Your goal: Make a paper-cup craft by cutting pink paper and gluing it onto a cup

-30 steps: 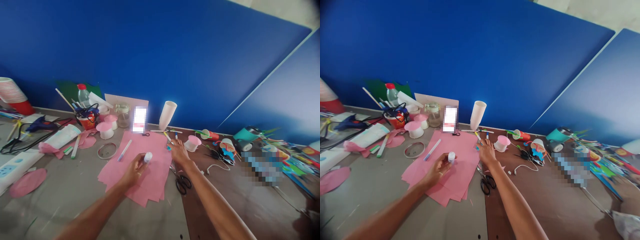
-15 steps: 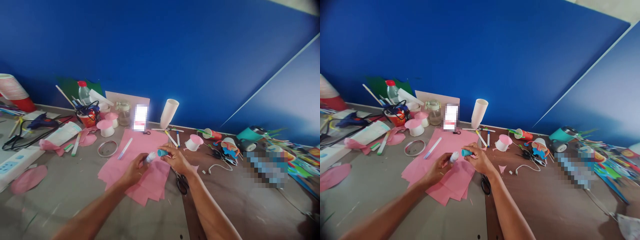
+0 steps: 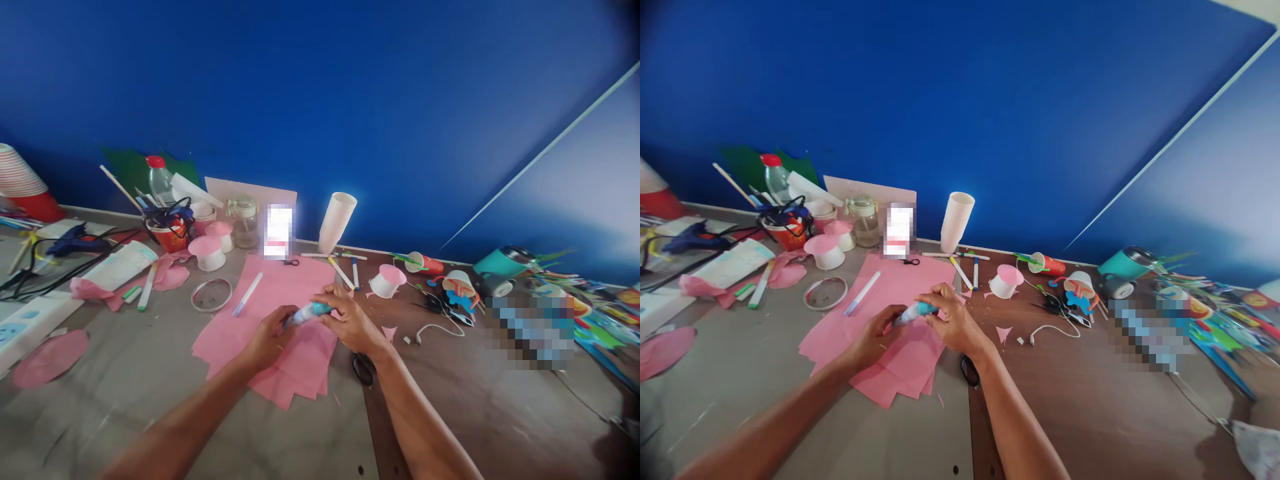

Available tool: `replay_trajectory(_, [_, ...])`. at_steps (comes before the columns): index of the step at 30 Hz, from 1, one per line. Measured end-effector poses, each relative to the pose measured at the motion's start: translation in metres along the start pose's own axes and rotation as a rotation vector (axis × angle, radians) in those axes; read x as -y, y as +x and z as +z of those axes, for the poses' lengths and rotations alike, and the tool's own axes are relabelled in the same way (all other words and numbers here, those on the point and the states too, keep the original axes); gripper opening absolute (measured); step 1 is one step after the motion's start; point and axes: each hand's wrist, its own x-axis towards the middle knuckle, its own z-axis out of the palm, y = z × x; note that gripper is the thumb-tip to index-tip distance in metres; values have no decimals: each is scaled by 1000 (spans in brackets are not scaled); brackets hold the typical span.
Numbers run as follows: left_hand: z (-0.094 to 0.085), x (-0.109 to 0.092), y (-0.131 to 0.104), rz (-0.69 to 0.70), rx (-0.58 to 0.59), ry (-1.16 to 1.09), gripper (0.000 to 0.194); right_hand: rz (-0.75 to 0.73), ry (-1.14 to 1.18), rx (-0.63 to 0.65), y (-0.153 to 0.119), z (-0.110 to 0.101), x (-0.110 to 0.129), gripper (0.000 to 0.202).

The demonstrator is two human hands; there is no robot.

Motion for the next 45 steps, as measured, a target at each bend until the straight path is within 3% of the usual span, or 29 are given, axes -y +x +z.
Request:
replay_trajectory(12, [-1,0,-2,87,-10,209,27,-55,-102,86,-3,-5,11,44])
replay_trajectory(20, [3,5,-7,330,-40,429,26,-22,-222,221,-5,-4,16,43])
replay_trajectory(26, [6,2,-10,549,-79,647,28,-20,-203,244,-9,-4,17,39])
replay_trajectory(31, [5,-7,-13,604,-84,737,33,-50,-217,207,-15,1,21,39])
replay_trajectory(36, [-1,3,-6,599,-81,752,38,-38,-169,48,-11,6,17,34])
replay_trajectory(38, [-4,9,0,572,-185,721,44,-10,-141,-51,-6,0,5,30])
replay_trajectory(41, [-9,12,6,506,-330,688,44,160,-154,-419,-2,-18,-26,27])
replay_trajectory(43, [-12,10,7,463,-341,668,30,331,-256,-703,-1,-31,-50,31])
replay_trajectory(45, [-14,4,5,452,-302,641,14,402,-307,-796,-2,-38,-71,36])
